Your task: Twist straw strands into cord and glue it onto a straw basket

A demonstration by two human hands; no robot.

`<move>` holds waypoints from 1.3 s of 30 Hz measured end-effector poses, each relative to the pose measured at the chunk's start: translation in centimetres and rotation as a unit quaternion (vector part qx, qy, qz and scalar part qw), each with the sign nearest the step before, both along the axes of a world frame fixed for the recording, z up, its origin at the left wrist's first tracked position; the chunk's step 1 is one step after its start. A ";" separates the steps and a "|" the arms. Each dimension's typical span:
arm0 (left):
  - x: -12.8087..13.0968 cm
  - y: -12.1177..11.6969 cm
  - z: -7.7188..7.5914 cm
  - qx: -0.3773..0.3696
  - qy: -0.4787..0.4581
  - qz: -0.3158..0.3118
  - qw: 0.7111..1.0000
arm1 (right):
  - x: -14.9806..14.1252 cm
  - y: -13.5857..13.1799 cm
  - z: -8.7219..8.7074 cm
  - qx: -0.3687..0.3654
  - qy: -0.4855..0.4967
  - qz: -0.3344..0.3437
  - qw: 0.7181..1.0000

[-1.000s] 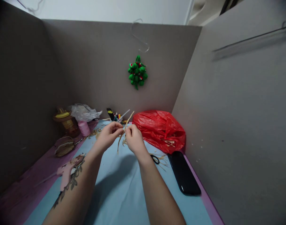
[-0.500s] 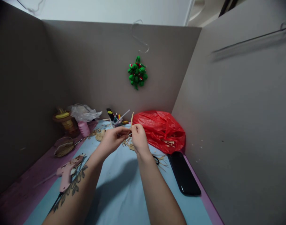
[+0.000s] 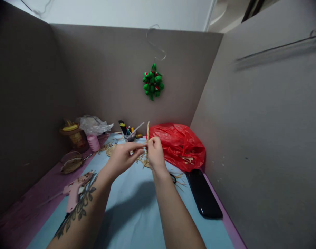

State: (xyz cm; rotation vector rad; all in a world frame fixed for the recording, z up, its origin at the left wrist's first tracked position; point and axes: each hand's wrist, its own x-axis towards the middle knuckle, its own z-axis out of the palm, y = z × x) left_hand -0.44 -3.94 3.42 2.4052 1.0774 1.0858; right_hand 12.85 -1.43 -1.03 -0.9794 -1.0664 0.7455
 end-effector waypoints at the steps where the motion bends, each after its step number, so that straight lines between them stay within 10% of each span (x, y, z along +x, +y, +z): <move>1: 0.0 0.0 0.1 0.003 -0.034 0.030 0.999 | 0.0 -0.1 0.0 0.006 -0.023 0.010 1.000; 23: 0.0 1.8 -0.9 -0.088 -0.084 0.057 0.991 | -0.9 -2.1 1.6 -0.001 -0.281 -0.042 0.959; 39: 0.5 2.8 -1.9 -0.210 -0.246 0.039 0.945 | -0.8 -2.3 1.1 0.089 -0.165 -0.122 0.975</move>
